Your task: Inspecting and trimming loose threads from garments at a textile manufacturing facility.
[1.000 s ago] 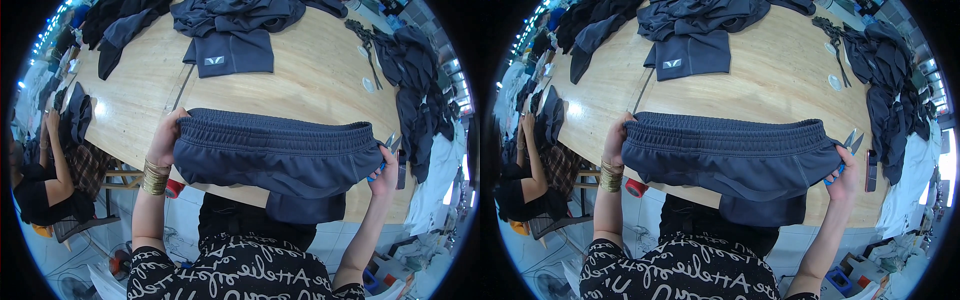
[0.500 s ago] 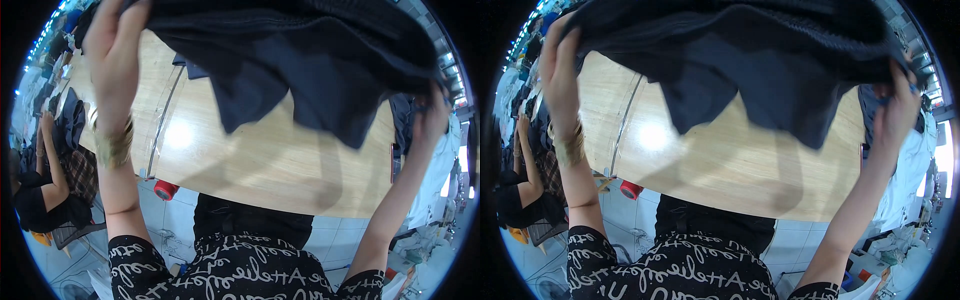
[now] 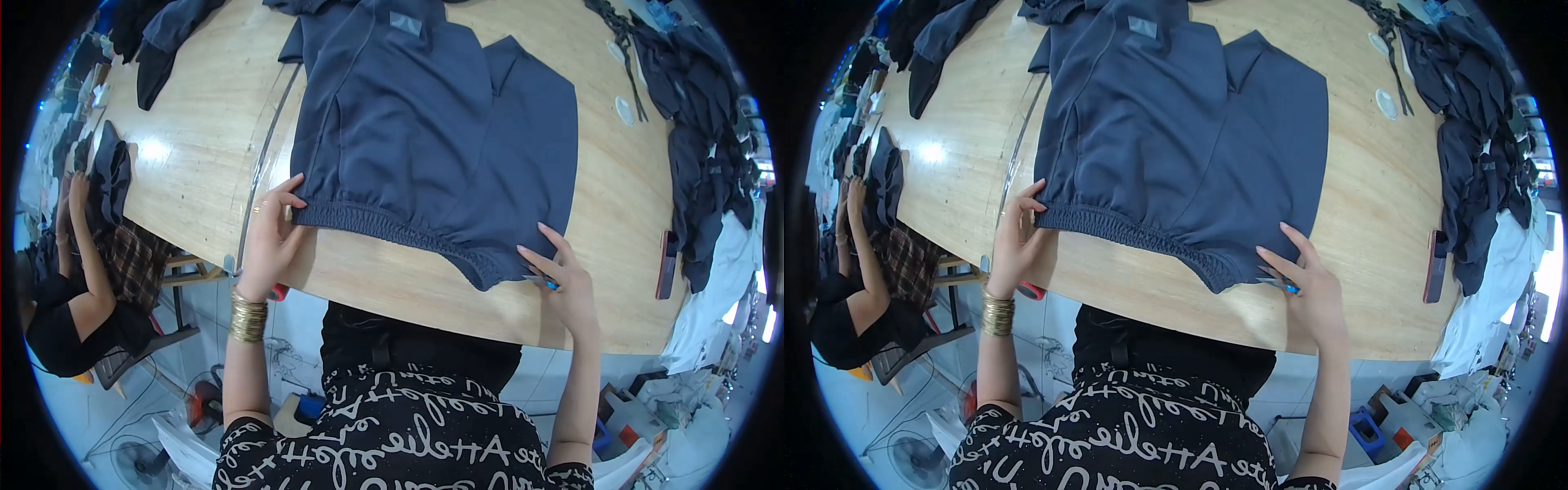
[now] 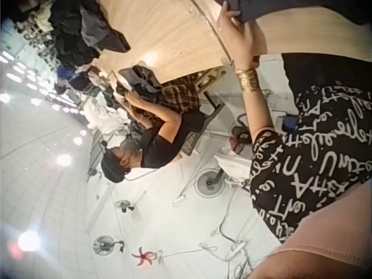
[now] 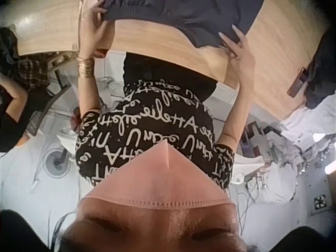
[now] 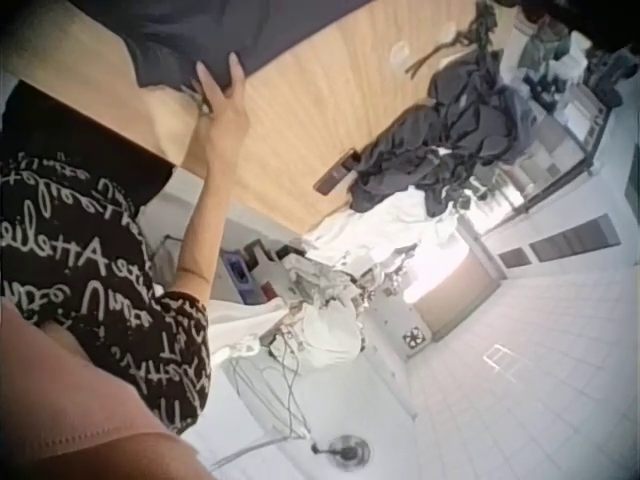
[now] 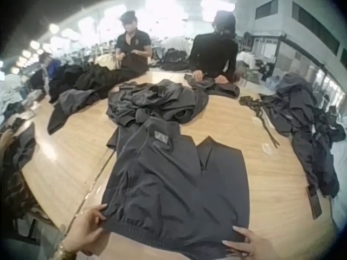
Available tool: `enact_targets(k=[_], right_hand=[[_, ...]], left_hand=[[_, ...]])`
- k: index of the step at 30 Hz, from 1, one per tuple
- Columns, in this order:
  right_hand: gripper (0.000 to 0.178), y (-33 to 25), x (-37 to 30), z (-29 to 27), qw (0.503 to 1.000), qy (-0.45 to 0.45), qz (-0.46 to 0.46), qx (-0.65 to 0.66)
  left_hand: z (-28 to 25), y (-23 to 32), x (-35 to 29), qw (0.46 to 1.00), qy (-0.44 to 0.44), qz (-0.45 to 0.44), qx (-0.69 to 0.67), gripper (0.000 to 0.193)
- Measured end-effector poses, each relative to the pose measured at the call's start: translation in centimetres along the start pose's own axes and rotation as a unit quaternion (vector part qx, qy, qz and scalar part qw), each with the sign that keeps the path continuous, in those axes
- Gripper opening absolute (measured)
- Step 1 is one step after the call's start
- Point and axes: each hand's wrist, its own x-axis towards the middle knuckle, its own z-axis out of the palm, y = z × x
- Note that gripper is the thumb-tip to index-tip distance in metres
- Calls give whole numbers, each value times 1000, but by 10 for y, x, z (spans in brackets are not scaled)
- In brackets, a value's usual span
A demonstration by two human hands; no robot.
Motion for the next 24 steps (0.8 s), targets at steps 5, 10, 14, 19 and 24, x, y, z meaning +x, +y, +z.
enact_targets(k=[5, 10, 14, 19, 24], right_hand=[[39, -12, -6, -17, 994, 8, 7, 105], [46, -60, 3, 41, 974, 71, -158, 144], [48, -41, -15, 80, 967, 95, -236, 26], [46, -36, -21, 88, 968, 122, -211, 67], [45, -33, -19, 90, 963, 131, -217, 88]], left_hand=[[-28, 21, 1, 997, -41, 39, 49, 35], [7, 37, 7, 982, -57, 128, 123, 37], [29, 7, 6, 976, -22, 91, 195, 40], [26, 0, 5, 994, 1, 40, 98, 40], [24, -7, 8, 995, 27, 10, 93, 37]])
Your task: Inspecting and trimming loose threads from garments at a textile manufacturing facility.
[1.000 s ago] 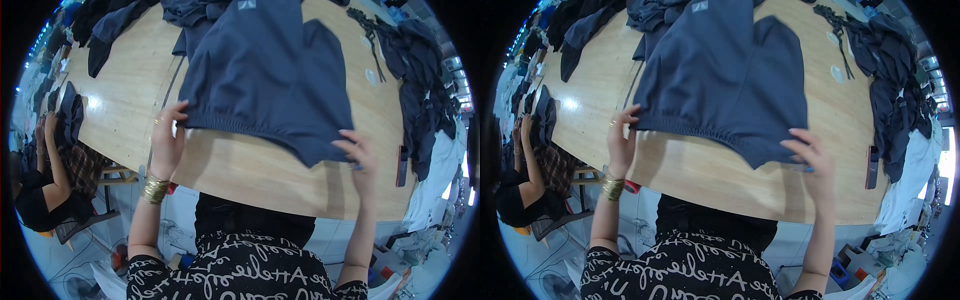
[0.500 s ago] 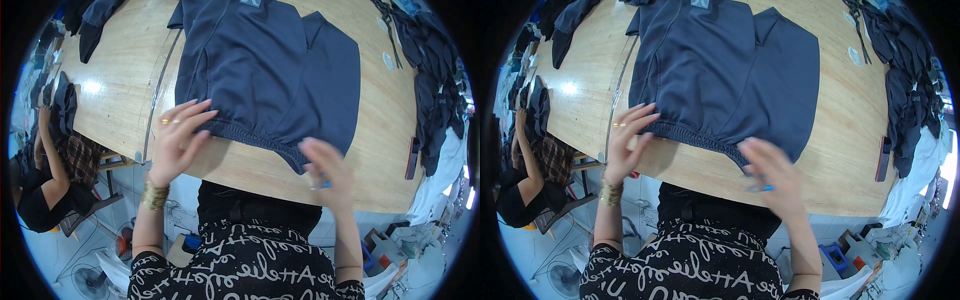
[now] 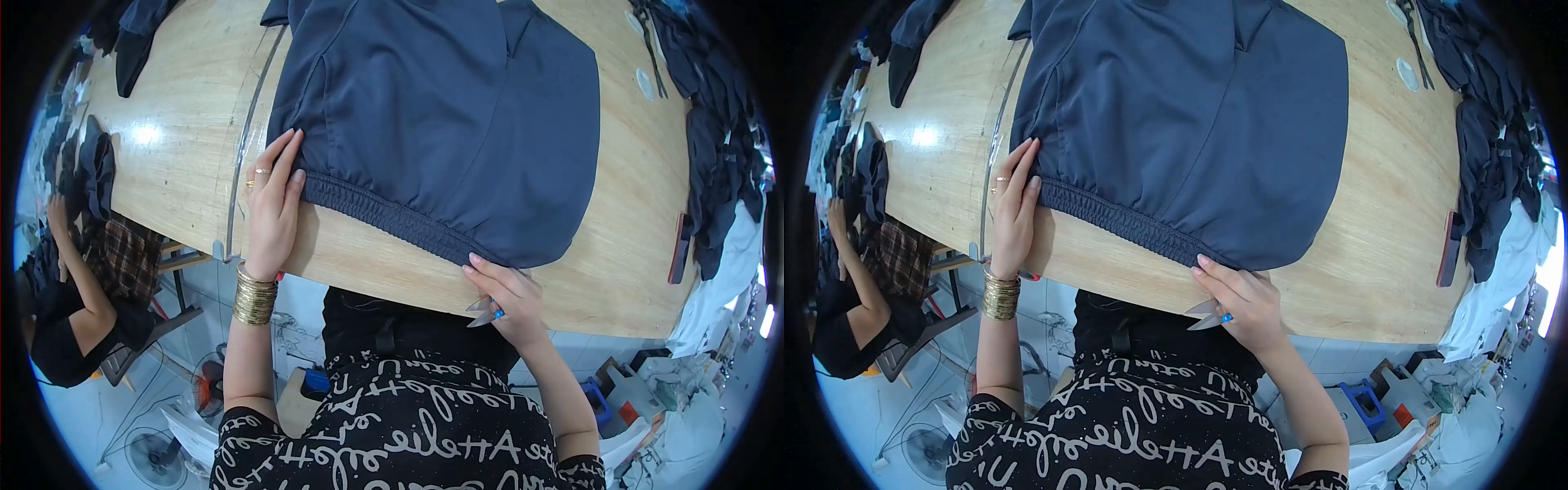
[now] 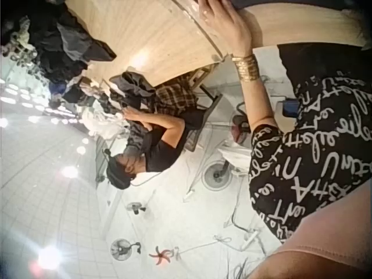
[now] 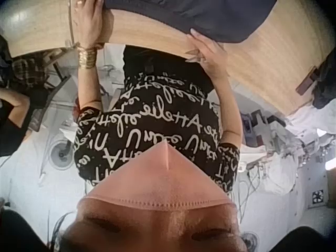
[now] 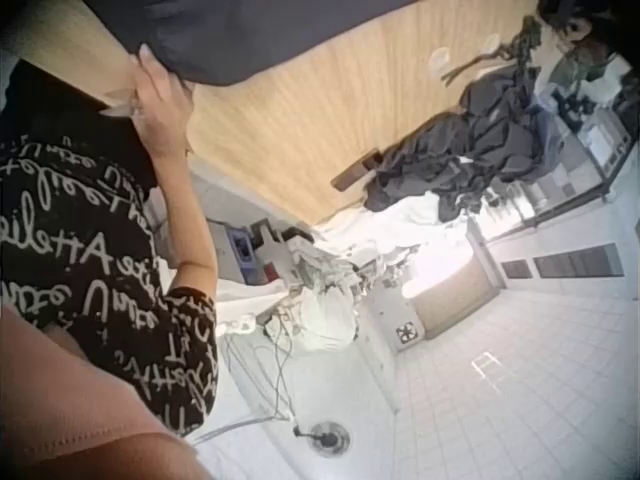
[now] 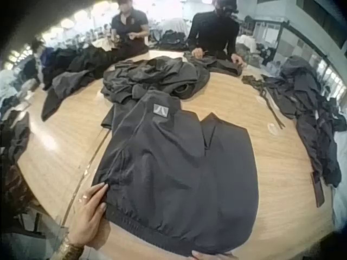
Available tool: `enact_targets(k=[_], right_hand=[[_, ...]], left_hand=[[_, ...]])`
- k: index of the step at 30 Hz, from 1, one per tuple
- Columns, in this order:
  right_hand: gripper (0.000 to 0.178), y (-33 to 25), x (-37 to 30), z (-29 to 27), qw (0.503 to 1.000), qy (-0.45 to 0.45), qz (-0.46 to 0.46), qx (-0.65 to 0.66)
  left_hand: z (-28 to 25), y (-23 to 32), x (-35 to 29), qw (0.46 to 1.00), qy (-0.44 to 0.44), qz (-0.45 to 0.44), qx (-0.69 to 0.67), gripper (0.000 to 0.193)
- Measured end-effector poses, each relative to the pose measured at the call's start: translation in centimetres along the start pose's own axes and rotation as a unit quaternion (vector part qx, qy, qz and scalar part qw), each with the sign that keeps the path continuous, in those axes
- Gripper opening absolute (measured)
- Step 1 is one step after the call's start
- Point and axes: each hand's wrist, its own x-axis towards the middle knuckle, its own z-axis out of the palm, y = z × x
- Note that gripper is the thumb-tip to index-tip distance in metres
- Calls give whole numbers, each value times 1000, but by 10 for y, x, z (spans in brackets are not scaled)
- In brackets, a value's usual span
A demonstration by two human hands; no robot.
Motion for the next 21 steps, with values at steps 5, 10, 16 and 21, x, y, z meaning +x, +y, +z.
enact_targets(k=[5, 10, 16, 21], right_hand=[[45, 2, 0, 0, 1000, 1, -4, 17], [39, -2, 4, 0, 999, 19, -7, 28], [45, -9, 6, -15, 999, -35, 31, 7], [39, -24, 32, -18, 995, 73, 65, -13]], left_hand=[[1, -6, 0, 998, 48, -16, 21, 36], [-1, -11, -3, 994, 94, -53, -27, 40], [-16, -23, -9, 969, 137, -100, -181, 40], [-28, 8, -14, 991, 112, 15, -66, 32]])
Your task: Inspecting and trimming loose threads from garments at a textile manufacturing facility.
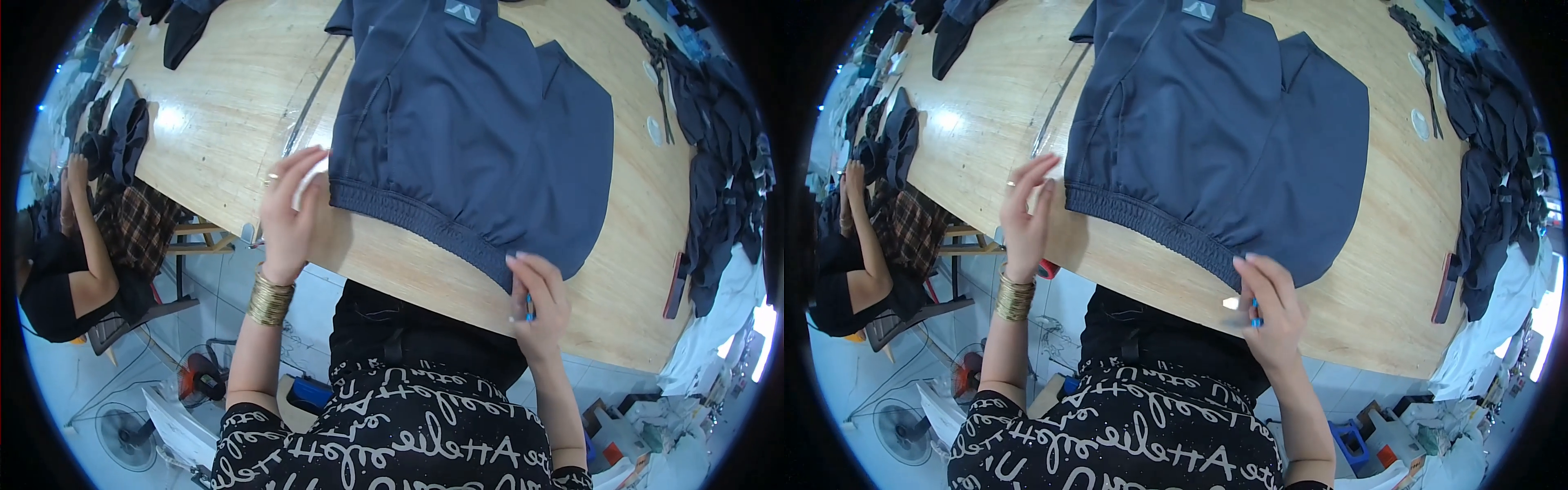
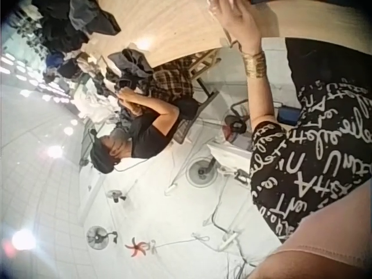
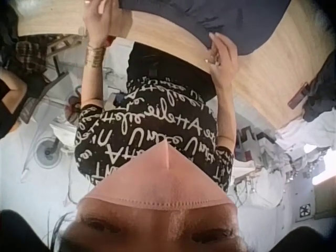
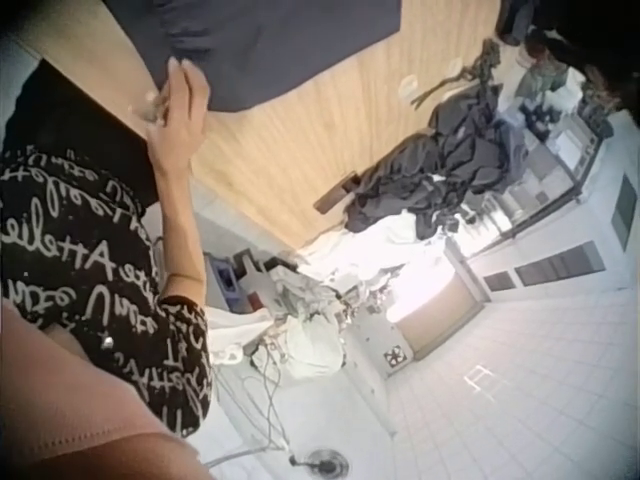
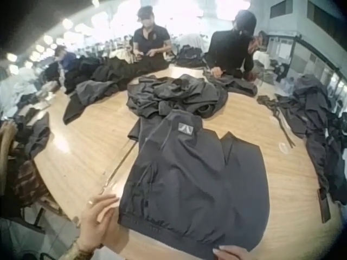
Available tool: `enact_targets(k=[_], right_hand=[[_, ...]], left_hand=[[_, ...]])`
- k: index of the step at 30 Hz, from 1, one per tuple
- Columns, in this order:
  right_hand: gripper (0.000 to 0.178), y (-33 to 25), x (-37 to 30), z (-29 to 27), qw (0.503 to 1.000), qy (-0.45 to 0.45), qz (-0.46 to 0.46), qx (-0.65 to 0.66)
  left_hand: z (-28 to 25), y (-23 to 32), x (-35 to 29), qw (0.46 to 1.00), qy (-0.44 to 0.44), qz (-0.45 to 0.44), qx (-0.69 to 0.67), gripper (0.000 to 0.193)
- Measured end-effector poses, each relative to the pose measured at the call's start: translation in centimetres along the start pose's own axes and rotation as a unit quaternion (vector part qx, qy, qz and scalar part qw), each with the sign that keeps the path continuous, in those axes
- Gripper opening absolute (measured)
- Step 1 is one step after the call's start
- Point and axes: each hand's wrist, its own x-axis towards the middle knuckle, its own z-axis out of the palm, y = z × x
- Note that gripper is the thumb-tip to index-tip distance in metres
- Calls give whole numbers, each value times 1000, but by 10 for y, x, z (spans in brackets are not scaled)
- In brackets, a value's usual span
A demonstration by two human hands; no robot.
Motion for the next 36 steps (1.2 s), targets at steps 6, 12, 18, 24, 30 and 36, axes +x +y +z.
enact_targets(k=[6, 12, 18, 24, 30, 36], right_hand=[[30, 30, -9, 7, 998, -11, 7, -60], [30, 16, -71, -32, 995, -63, 57, -58], [33, 0, -82, -38, 984, -144, 71, -69], [34, 5, -85, -36, 989, -123, 60, -57], [32, -2, -81, -45, 985, -154, 59, -42], [31, 5, -6, -62, 994, -45, 94, -35]], left_hand=[[4, 19, -14, 981, -181, 63, 34, 15], [-6, 35, -25, 941, -329, 13, -81, 9], [-9, 39, -4, 951, -304, -42, -46, 12], [24, 29, 17, 994, -73, -67, -53, 20], [46, 22, 1, 978, -96, 78, 169, 51], [39, 38, 5, 998, -26, 46, 24, 38]])
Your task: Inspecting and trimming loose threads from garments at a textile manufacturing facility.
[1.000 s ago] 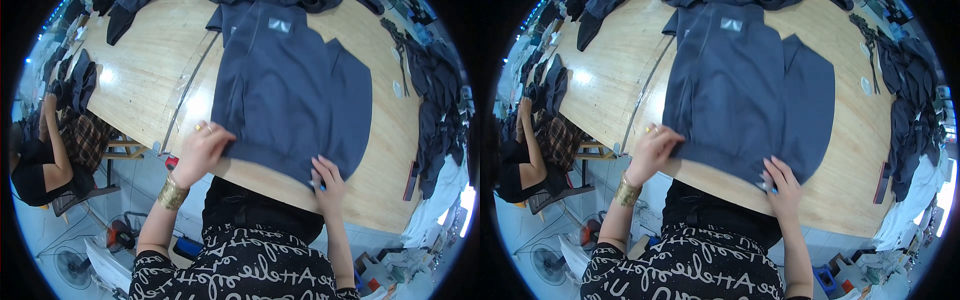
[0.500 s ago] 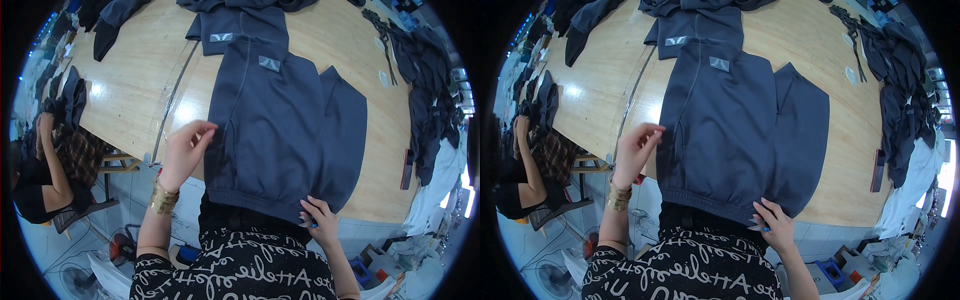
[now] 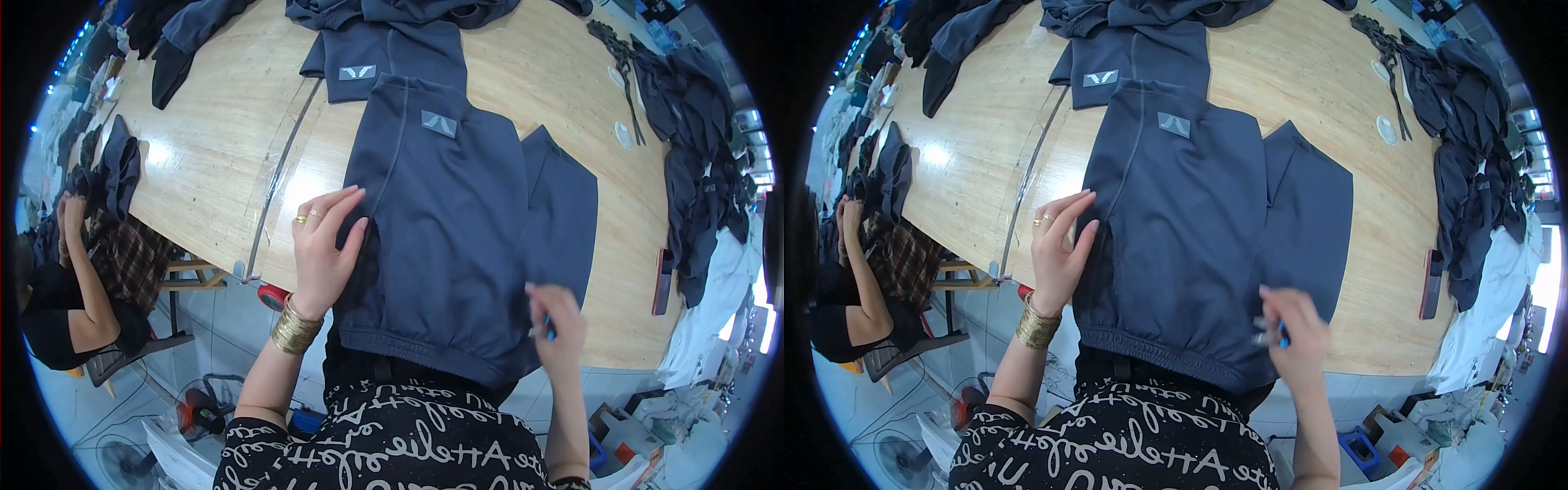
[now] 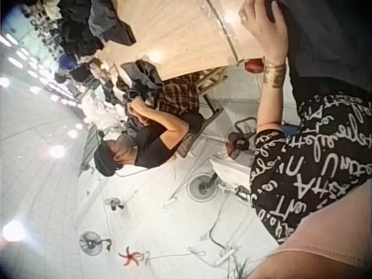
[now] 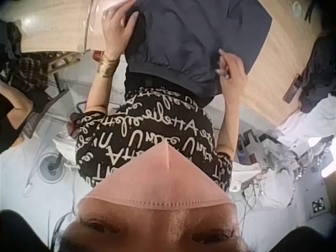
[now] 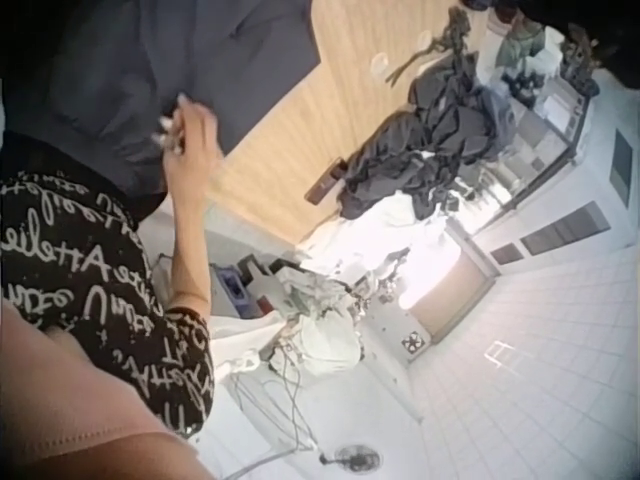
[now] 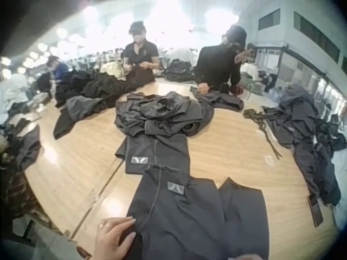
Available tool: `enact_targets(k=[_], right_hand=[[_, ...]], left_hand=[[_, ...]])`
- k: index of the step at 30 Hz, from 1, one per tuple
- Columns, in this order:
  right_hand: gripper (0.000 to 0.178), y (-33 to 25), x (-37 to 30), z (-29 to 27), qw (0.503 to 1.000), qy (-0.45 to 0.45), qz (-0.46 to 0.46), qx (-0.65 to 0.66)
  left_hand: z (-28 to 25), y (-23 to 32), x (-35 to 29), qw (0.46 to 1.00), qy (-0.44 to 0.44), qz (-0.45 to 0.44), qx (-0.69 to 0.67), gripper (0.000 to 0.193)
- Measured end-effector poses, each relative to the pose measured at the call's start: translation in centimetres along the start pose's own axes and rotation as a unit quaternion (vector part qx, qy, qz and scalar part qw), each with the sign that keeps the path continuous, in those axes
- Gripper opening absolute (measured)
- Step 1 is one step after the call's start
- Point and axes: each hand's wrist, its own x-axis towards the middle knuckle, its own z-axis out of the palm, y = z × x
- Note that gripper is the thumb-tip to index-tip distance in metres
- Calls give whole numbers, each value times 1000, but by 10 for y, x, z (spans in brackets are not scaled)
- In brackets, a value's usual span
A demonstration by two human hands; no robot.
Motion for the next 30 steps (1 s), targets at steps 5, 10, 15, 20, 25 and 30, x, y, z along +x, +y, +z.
enact_targets(k=[5, 10, 15, 20, 25, 30], right_hand=[[25, 25, 90, 11, 996, 87, -28, -9], [33, 117, 142, 27, 977, 109, 43, -177], [38, 127, 118, 19, 969, 133, 130, -163], [37, 111, 59, -4, 973, 110, 203, -26], [29, 110, 4, -13, 961, 105, 232, 109], [25, 95, 9, 3, 956, 113, 227, 148]], left_hand=[[2, 38, -24, 979, -158, 11, -130, 42], [18, 32, -27, 951, -280, 134, 12, 71], [0, -32, 61, 973, -105, 117, 169, 50], [-29, -3, 47, 998, -38, 43, 1, 17], [-63, -16, -28, 964, -108, -244, -6, 16], [-71, -21, -59, 926, -110, -343, -114, 21]])
